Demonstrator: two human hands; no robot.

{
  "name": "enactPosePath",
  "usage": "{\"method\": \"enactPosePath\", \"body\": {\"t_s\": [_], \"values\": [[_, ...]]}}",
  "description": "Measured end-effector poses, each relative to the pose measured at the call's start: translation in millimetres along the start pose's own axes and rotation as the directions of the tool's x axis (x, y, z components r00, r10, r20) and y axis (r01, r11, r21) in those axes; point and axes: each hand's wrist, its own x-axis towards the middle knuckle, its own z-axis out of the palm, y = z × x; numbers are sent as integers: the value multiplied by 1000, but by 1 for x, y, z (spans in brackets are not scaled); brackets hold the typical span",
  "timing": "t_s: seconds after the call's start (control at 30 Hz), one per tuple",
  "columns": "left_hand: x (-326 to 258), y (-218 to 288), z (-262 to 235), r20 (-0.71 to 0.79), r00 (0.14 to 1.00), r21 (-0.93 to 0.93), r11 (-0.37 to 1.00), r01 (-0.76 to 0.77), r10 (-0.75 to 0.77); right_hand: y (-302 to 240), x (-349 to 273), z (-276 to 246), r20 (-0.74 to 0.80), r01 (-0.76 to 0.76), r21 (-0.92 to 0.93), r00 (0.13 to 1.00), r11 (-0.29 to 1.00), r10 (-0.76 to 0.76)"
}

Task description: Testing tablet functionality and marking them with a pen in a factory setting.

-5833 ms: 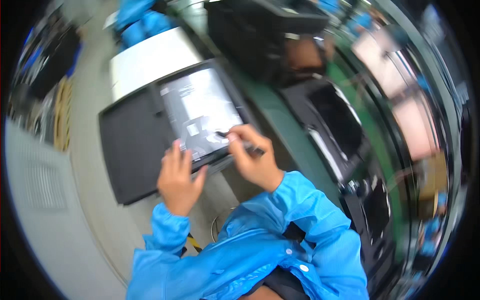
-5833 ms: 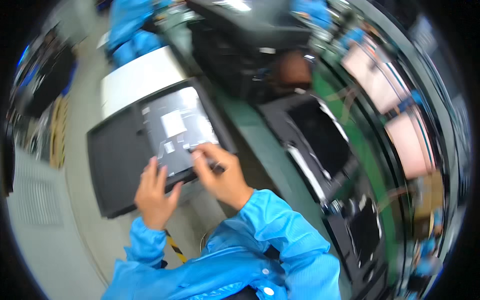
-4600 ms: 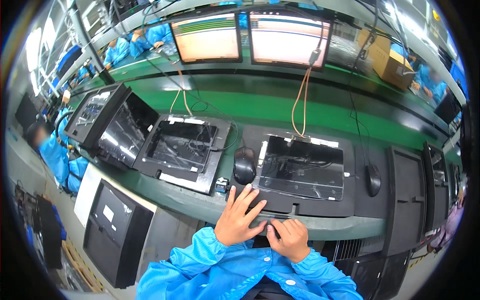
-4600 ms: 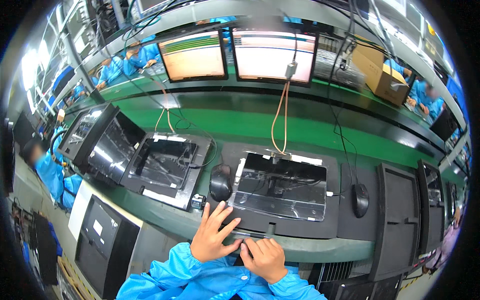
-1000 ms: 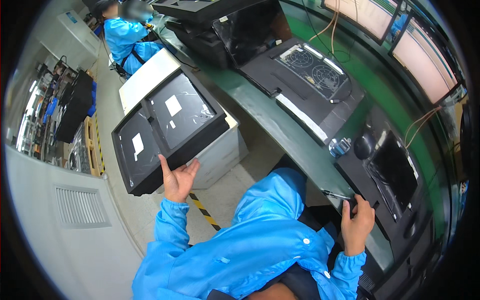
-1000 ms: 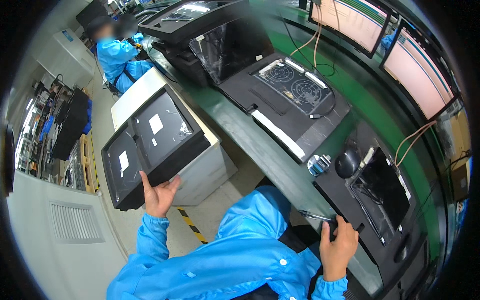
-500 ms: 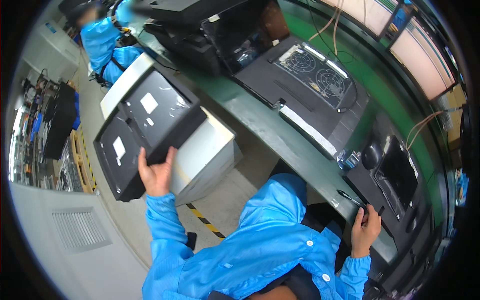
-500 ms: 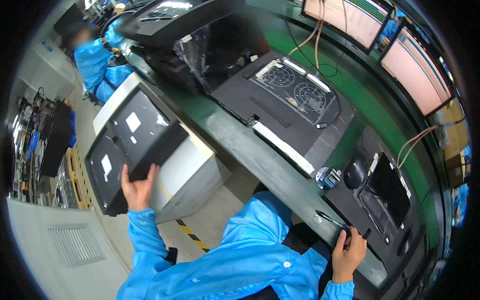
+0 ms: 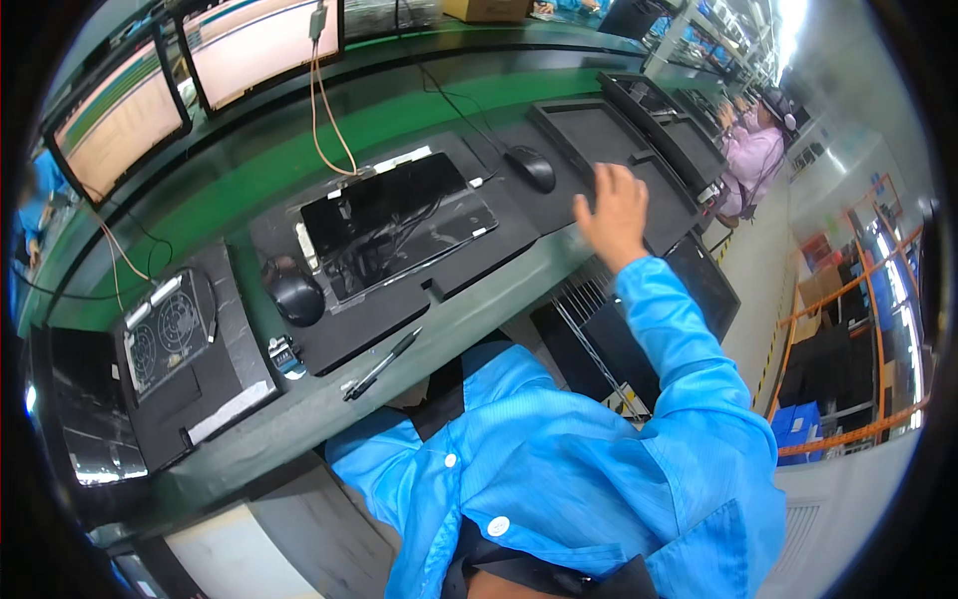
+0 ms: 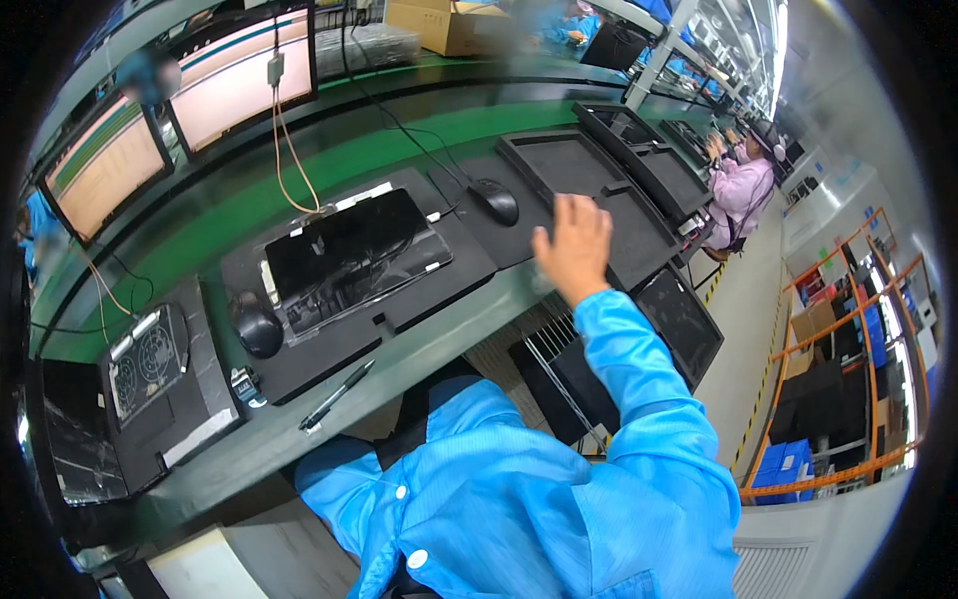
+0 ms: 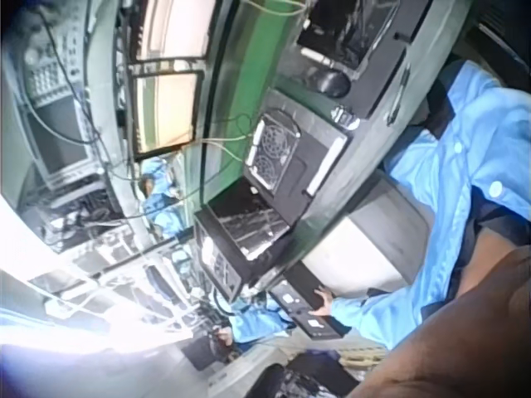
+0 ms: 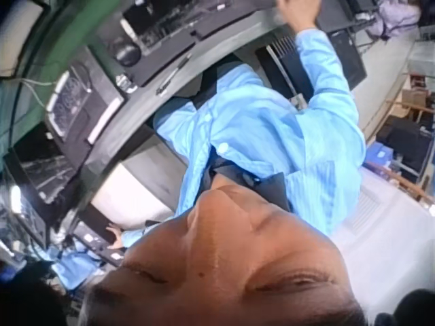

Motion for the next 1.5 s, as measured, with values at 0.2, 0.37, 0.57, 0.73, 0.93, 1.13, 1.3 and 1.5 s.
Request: {"method": "enactPosePath", "body": {"t_s": [0.2, 0.37, 0.57, 0.73, 0.93, 1.13, 1.3, 1.5], "values": [[-10, -51, -59, 655, 744, 584, 537, -608, 131, 84, -33, 38, 396, -382, 100, 862, 919, 316], [-158, -193, -90, 587, 630, 560, 817, 139, -509, 18, -31, -51, -88, -283, 476, 927, 832, 365], [-349, -329, -132, 862, 311, 506, 665, -549, -400, -159, -29, -119, -510, 637, 607, 771, 475, -381], [-367, -316, -184, 658, 753, 363, 862, -353, 31, -321, -27, -178, -795, 736, 564, 360, -375, -488], [-338, -219, -266, 401, 891, 274, 900, -339, 213, -364, 22, -123, -464, 493, 866, 730, -84, -502], [-310, -188, -297, 256, 923, 184, 922, -340, 289, -350, 14, -92, -391, 523, 850, 708, 65, -588], [-266, -174, -294, 224, 948, 117, 959, -257, 227, -355, 4, -74, -370, 493, 867, 735, 73, -568], [-276, -169, -237, -69, 998, 289, 957, 16, 5, -354, 4, -75, -315, 424, 903, 769, 75, -556]]}}
